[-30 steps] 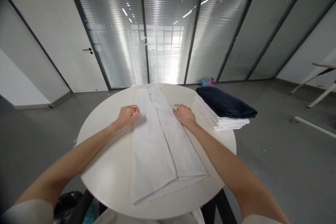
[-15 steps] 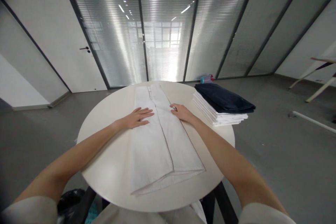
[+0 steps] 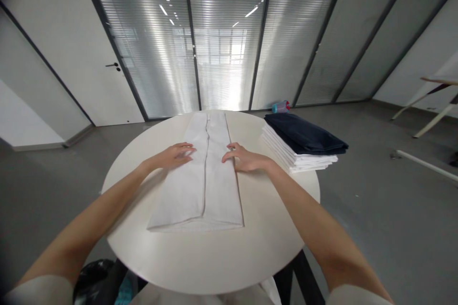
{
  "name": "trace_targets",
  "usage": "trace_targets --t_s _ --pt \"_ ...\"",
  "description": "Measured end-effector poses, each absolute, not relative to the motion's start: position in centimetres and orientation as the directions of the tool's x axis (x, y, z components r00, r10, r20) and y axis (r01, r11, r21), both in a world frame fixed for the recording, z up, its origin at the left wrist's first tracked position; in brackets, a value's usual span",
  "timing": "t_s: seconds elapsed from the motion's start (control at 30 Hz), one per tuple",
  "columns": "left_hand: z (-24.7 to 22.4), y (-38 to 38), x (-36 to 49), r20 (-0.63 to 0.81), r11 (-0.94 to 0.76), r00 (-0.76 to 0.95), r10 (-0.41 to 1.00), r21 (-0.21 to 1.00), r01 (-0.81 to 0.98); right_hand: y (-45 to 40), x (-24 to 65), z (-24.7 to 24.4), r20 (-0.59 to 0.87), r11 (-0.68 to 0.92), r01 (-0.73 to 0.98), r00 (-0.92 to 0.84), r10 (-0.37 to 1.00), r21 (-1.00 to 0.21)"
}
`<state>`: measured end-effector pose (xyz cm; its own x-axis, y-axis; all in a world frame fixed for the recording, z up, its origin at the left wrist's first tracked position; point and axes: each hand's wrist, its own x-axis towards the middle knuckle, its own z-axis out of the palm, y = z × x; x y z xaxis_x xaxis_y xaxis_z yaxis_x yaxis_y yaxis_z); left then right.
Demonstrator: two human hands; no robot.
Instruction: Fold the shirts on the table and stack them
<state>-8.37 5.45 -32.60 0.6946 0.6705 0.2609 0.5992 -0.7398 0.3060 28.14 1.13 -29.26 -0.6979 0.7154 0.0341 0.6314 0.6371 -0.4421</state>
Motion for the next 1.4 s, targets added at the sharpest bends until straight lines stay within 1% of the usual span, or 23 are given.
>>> trace_targets --t_s 0.03,0.1,0.17,0.23,0.27,0.33,0.37,0.43,0.5,0.57,0.63,0.7,0.77,0.8,0.87,0.93,1.0,1.03,1.13,1.2,1.3,1.4 --pt "-32.8 5.5 -8.3 0.241 -0.728 0.691 0.681 0.320 0.606 1.2 27.9 -29.6 0.060 0.647 0.624 -0.698 0.714 -0.438" --pt "-33.3 5.7 -8.2 0.227 -0.715 0.683 0.695 0.322 0.621 1.6 27.2 -30.7 0.167 0.658 0.641 -0.654 0.738 -0.395" --pt "-33.8 6.1 -8.1 0.261 -0.701 0.651 0.713 0.284 0.654 2.0 26.3 -31.9 0.287 0.640 0.695 -0.573 0.768 -0.328" --pt "-34.0 6.5 -8.1 0.300 -0.679 0.612 0.732 0.242 0.693 2.3 25.6 -32.8 0.358 0.606 0.748 -0.507 0.784 -0.270" --pt "-33.9 6.7 -8.1 0.315 -0.668 0.595 0.739 0.233 0.706 2.4 25.3 -33.0 0.368 0.603 0.759 -0.502 0.783 -0.248" --pt "-33.7 6.7 -8.1 0.336 -0.671 0.587 0.736 0.254 0.696 2.1 25.1 -32.7 0.354 0.640 0.739 -0.553 0.754 -0.211" --pt "-33.6 6.7 -8.1 0.344 -0.686 0.596 0.725 0.283 0.670 1.7 25.1 -32.3 0.330 0.674 0.711 -0.599 0.729 -0.199" --pt "-33.1 6.3 -8.0 0.354 -0.725 0.632 0.689 0.349 0.594 0.7 25.1 -31.1 0.237 0.733 0.650 -0.694 0.680 -0.199" --pt "-32.7 5.7 -7.7 0.348 -0.748 0.665 0.660 0.391 0.537 -0.7 25.0 -29.6 0.106 0.769 0.600 -0.769 0.631 -0.221" --pt "-32.4 4.9 -7.3 0.319 -0.746 0.681 0.659 0.391 0.539 -2.4 24.5 -28.3 0.001 0.795 0.553 -0.821 0.571 -0.249" --pt "-32.4 4.2 -6.7 0.260 -0.737 0.696 0.669 0.357 0.575 -4.0 23.7 -27.1 -0.037 0.825 0.494 -0.863 0.504 -0.275" --pt "-32.5 3.7 -6.1 0.196 -0.741 0.721 0.664 0.304 0.599 -5.1 23.0 -26.2 -0.032 0.846 0.431 -0.895 0.444 -0.315" --pt "-32.3 3.3 -5.6 0.165 -0.759 0.748 0.644 0.260 0.596 -5.8 22.5 -25.4 -0.024 0.848 0.399 -0.908 0.418 -0.349" --pt "-32.1 3.1 -5.4 0.171 -0.772 0.757 0.630 0.242 0.588 -5.9 22.4 -25.1 -0.034 0.843 0.400 -0.908 0.417 -0.359" --pt "-31.1 2.2 -4.9 0.202 -0.804 0.780 0.592 0.203 0.558 -5.8 22.5 -24.7 -0.097 0.822 0.420 -0.904 0.417 -0.385" --pt "-29.7 0.6 -4.4 0.214 -0.841 0.814 0.541 0.152 0.519 -5.4 22.9 -24.7 -0.181 0.780 0.429 -0.902 0.391 -0.455" --pt "-28.2 -1.7 -4.1 0.173 -0.869 0.852 0.494 0.124 0.479 -5.0 23.1 -25.1 -0.239 0.724 0.425 -0.905 0.352 -0.543" --pt "-27.5 -3.0 -4.2 0.139 -0.876 0.867 0.479 0.132 0.463 -4.8 23.2 -25.4 -0.255 0.698 0.426 -0.905 0.342 -0.576" --pt "-26.4 -6.2 -6.0 0.042 -0.874 0.891 0.452 0.220 0.433 -4.6 23.4 -26.1 -0.277 0.649 0.434 -0.900 0.336 -0.625" --pt "-26.8 -7.0 -8.2 0.034 -0.848 0.867 0.497 0.232 0.477 -4.7 23.6 -26.1 -0.272 0.632 0.433 -0.900 0.340 -0.643" --pt "-28.5 -6.6 -11.7 0.083 -0.806 0.807 0.585 0.168 0.568 -5.0 23.9 -25.1 -0.232 0.647 0.409 -0.910 0.344 -0.643" --pt "-30.2 -5.6 -13.5 0.126 -0.817 0.808 0.576 0.105 0.567 -5.3 24.4 -23.6 -0.139 0.660 0.359 -0.922 0.362 -0.660"
